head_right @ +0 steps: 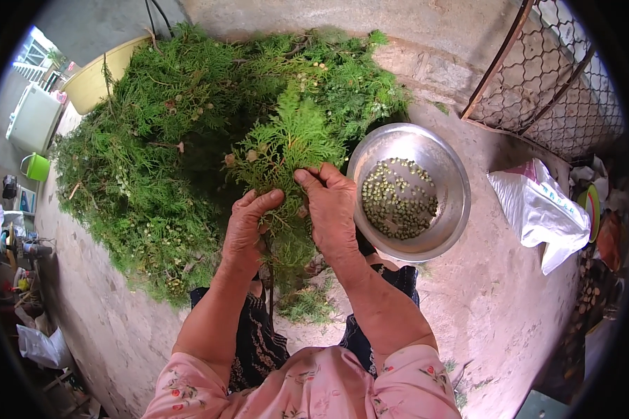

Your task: The person picks small green seeds from evergreen-like branches by hand and drops them into a metal bowl.

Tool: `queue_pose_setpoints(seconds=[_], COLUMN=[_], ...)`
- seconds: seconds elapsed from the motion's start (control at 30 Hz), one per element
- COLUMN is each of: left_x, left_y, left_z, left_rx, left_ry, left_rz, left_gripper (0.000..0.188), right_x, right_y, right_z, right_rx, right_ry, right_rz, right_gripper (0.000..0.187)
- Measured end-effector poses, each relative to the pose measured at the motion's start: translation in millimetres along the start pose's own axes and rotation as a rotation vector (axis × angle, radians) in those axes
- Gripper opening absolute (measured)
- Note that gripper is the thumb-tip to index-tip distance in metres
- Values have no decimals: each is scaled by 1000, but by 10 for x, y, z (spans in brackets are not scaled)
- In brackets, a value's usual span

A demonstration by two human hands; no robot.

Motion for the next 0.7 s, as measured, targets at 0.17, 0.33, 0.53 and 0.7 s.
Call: queue_pose_setpoints(seconds=[0.17, 0.33, 0.53, 0.7], left_x=[13, -18, -86, -36], left_y=[-43, -18, -26, 46], left_z=[-27, 3, 41, -69], left_rx=[102, 222, 347, 429], left_ry=[-52, -116, -148, -249], left_rz=[23, 72, -1, 23], left_gripper=[12, 15, 15, 16], right_x=[84, -259, -63, 118], right_y=[19, -195, -82, -30], right_z=[77, 305, -2, -57], right_rx=[-59, -228, -283, -19], right_ry=[81, 17, -252, -293], right_rz=[-274, 26, -248, -268], right_gripper=[7, 8, 27, 29])
Point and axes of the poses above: each hand's wrist, its own x-axis away from the middle knuckle, its own z-axis out of the back of the hand, y = z × x, the point moved 7 cm from there along -x, towards the middle knuckle, and after that the axes turned 11 degrees about x, right-handed, at the moved point
